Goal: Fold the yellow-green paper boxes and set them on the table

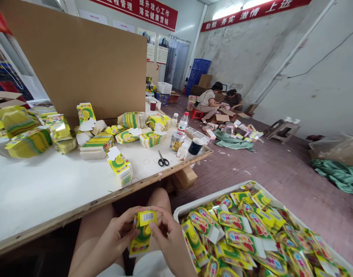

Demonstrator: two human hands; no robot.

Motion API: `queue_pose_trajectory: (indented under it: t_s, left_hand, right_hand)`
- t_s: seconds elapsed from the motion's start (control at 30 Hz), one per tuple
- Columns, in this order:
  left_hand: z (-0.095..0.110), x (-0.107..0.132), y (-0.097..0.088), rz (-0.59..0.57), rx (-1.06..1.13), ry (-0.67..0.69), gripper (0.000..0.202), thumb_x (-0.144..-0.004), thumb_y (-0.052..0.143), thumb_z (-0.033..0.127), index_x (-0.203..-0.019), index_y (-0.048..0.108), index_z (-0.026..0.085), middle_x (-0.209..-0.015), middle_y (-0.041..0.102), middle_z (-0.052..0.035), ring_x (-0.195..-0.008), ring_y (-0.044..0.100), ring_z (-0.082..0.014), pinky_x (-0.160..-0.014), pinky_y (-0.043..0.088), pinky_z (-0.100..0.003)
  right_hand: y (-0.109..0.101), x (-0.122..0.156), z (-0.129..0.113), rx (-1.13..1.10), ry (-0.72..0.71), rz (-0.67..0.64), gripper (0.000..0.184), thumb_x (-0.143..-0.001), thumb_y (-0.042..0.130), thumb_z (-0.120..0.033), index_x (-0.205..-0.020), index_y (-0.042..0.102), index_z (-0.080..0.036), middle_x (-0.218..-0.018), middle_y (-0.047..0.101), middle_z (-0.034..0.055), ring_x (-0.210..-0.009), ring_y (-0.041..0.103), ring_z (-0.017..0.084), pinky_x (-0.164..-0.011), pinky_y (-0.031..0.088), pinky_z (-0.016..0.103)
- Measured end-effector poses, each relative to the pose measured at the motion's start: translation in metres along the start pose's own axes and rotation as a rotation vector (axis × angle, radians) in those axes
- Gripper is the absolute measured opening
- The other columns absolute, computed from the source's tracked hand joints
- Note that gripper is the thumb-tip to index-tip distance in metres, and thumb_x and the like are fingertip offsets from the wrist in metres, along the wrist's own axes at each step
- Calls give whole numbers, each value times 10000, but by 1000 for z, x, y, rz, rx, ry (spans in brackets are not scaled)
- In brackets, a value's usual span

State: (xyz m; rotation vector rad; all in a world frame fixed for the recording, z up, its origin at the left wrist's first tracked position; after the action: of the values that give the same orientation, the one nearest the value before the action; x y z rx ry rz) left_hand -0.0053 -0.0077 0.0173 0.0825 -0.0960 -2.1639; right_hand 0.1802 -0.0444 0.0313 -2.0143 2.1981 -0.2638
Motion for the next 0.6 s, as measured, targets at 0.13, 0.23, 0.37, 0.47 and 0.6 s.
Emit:
queue_pose_trajectory:
  t_s: [0.13,0.23,0.37,0.47,0.6]
  left_hand:
    - [1,4,2,-4,-79,-4,489,-910,576,225,-1391,516,292,-1318,642,-87,-1154,619,-240,-1026,474,-345]
    - [5,5,2,-11,-54,-24,529,-905,574,212,-1419,480,296,-1315,644,-93,-1137,624,-244,-1013,485,-366]
    - [10,3,6,-44,-2,-35,550,-896,576,184,-1427,468,278,-1324,639,-107,-1121,638,-246,-988,501,-369]
    - [10,0,8,-15,-12,-18,528,-879,591,155,-1390,512,266,-1310,651,-101,-1124,641,-237,-994,490,-348]
    - [4,-5,5,21,83,-16,489,-863,621,166,-1342,541,220,-1172,724,-101,-977,703,-218,-839,557,-296]
  right_hand:
    - [7,0,7,159,27,14,331,-867,607,-325,-1172,619,-197,-622,479,-61,-570,481,137,-553,393,239]
    - [10,-1,7,221,11,23,326,-844,611,-311,-1146,606,-189,-612,449,-71,-545,453,131,-523,365,233]
    - [14,-1,2,223,29,-22,400,-808,614,-255,-1198,546,-195,-657,550,-55,-545,490,135,-514,388,232]
    - [13,-1,3,305,53,43,384,-808,605,-240,-1186,562,-190,-569,508,-79,-500,480,141,-500,376,240]
    - [5,-1,5,329,-58,47,400,-876,583,-333,-1258,608,-214,-699,637,-8,-622,593,178,-616,488,272]
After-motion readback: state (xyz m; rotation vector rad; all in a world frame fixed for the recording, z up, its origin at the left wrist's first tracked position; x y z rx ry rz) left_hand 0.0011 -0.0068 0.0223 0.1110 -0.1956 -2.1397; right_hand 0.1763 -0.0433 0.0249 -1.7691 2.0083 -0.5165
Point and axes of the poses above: each hand's wrist, its own x-axis away from the middle knuckle, its own y-axis out of the palm, z = x × y, the point moved 1 cm from there along -x, towards the middle knuckle
